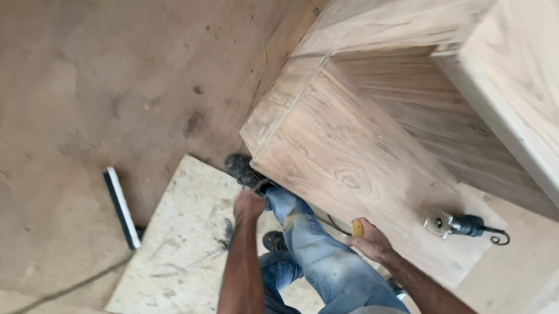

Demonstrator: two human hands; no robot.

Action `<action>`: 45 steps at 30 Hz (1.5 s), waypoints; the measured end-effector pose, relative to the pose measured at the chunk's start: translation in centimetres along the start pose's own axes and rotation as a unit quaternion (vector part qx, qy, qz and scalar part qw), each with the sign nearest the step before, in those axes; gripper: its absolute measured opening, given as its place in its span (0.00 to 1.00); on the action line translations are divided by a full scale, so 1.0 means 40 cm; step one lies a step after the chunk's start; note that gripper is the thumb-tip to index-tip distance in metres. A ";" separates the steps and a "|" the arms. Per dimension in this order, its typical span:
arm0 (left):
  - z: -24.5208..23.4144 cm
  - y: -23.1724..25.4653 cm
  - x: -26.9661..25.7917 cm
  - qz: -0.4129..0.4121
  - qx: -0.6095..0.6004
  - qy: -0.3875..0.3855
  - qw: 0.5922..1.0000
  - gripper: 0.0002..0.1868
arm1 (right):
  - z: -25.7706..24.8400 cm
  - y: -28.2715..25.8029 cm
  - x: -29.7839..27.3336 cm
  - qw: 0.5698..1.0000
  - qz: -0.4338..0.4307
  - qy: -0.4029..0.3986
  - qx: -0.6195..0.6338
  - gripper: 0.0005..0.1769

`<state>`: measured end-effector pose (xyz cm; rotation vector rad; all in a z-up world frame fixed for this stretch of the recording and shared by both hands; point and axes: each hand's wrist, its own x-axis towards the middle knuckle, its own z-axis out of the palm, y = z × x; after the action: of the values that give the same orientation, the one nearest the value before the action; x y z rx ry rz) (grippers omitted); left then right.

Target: The person sands the surfaces and edges of a wooden cabinet with a sanding block and then picks up a handheld router.

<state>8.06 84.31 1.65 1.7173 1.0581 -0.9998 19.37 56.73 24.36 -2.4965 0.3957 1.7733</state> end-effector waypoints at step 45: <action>-1.137 0.098 -0.423 0.125 0.196 -0.128 0.964 0.05 | 0.003 -0.711 -0.309 0.975 -0.146 0.016 0.168 0.27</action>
<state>14.80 121.63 32.14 1.9108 0.4819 -1.2849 22.23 86.40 32.94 -2.2158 0.2825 1.4241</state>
